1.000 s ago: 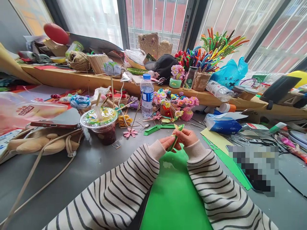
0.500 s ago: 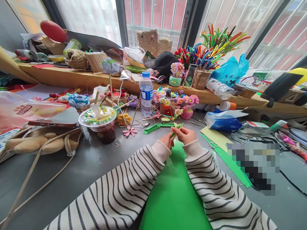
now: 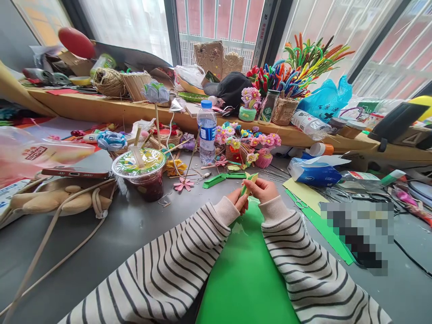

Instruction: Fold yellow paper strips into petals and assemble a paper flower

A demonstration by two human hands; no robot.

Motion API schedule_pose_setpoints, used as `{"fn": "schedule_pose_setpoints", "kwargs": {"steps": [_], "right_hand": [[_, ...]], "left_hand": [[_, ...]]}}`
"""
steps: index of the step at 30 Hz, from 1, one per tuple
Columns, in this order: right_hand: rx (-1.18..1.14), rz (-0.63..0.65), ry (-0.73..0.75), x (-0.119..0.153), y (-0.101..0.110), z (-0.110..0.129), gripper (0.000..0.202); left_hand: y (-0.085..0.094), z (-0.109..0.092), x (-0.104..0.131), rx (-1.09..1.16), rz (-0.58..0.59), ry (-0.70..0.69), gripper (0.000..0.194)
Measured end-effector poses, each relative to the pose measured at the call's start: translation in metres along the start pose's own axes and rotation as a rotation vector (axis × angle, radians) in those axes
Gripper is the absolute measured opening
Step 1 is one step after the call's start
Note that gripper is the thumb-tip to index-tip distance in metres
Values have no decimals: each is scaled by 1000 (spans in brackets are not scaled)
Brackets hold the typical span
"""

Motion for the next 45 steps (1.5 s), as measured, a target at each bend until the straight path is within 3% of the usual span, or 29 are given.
{"fn": "schedule_pose_setpoints", "kwargs": {"steps": [8,16,18,22,24,32,39,45], "right_hand": [[63,-28,27,2,2,5,30],[34,41,31,5,-5,13,26],[-29,20,30,4,-4,11,26],[-55,-13,30,2,-2,7,27],[-69,-15,26,1,-2,6,28],[-187,-8,14,0,-5,2,27],[-79,19,60,1,-3,7,28],[41,-38,138,2,4,14,28]], "left_hand": [[4,4,0,-73,-82,45,30],[-3,-2,-2,151,16,14,36],[1,1,-1,70,-37,35,32],[19,-3,5,-242,-285,20,26],[22,-7,7,-350,-336,32,25],[20,-18,5,-476,-299,21,31],[21,-14,6,-516,-287,0,32],[19,-11,4,-526,-242,-11,31]]}}
Point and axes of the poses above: each hand's wrist, its own x-axis away from the middle knuckle, its own y-axis out of the back of the hand, z = x × y, the point moved 8 cm from there along -x, towards the middle knuckle, and after that the axes turned 6 degrees about z, right-handed, at the moved point
